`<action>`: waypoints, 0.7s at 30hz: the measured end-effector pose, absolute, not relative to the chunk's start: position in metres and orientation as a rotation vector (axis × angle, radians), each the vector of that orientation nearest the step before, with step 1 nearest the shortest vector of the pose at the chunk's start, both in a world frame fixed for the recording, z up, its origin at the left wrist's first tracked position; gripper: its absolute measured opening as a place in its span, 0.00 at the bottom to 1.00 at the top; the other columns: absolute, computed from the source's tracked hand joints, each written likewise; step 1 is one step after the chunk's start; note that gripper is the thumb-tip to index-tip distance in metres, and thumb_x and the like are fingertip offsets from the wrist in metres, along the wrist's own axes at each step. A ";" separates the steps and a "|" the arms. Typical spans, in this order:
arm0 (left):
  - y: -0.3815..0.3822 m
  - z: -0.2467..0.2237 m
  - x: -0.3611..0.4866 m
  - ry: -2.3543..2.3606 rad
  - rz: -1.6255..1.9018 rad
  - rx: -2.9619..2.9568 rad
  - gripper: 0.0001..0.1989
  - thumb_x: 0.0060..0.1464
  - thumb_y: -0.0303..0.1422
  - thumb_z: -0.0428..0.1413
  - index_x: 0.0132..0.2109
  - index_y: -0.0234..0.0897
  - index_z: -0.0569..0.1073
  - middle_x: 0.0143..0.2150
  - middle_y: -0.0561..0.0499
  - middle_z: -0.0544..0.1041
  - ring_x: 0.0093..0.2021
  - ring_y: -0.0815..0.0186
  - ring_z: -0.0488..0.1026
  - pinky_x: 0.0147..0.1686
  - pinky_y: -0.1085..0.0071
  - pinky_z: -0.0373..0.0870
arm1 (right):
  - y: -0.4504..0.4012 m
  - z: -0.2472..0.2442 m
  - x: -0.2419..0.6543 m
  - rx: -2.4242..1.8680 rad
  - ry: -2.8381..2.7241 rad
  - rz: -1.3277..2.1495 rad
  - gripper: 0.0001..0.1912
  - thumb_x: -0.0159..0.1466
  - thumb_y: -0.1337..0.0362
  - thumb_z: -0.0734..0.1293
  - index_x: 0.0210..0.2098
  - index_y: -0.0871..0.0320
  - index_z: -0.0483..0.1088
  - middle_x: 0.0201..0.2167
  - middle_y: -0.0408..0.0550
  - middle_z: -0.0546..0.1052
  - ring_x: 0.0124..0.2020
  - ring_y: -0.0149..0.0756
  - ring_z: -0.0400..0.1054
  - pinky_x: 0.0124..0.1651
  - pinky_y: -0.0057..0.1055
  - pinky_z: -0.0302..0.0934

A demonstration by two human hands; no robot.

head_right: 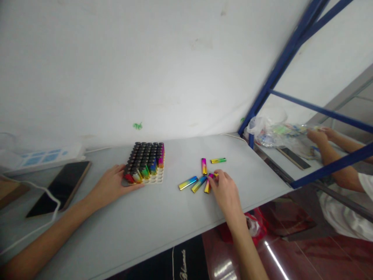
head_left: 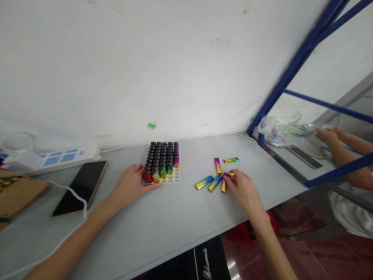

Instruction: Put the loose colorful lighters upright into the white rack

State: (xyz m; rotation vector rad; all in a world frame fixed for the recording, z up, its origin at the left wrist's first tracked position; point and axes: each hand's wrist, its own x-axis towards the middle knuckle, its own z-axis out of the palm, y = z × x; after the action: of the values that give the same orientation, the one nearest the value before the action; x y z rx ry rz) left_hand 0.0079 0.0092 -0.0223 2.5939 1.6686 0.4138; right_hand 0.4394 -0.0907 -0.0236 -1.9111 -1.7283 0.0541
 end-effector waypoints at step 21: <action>0.006 -0.020 0.008 1.643 0.495 2.478 0.31 0.54 0.65 0.65 0.45 0.40 0.82 0.47 0.38 0.83 0.53 0.39 0.78 0.59 0.45 0.74 | -0.015 0.017 0.356 -0.981 -1.327 1.079 0.25 0.74 0.37 0.66 0.55 0.49 0.62 0.46 0.47 0.81 0.35 0.36 0.78 0.37 0.37 0.78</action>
State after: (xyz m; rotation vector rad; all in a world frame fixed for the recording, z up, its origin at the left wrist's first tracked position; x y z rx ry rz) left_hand 0.0084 0.0062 -0.0204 2.4778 1.6432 0.4946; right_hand 0.3560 -0.0149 0.0169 -0.9812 -1.3269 1.0795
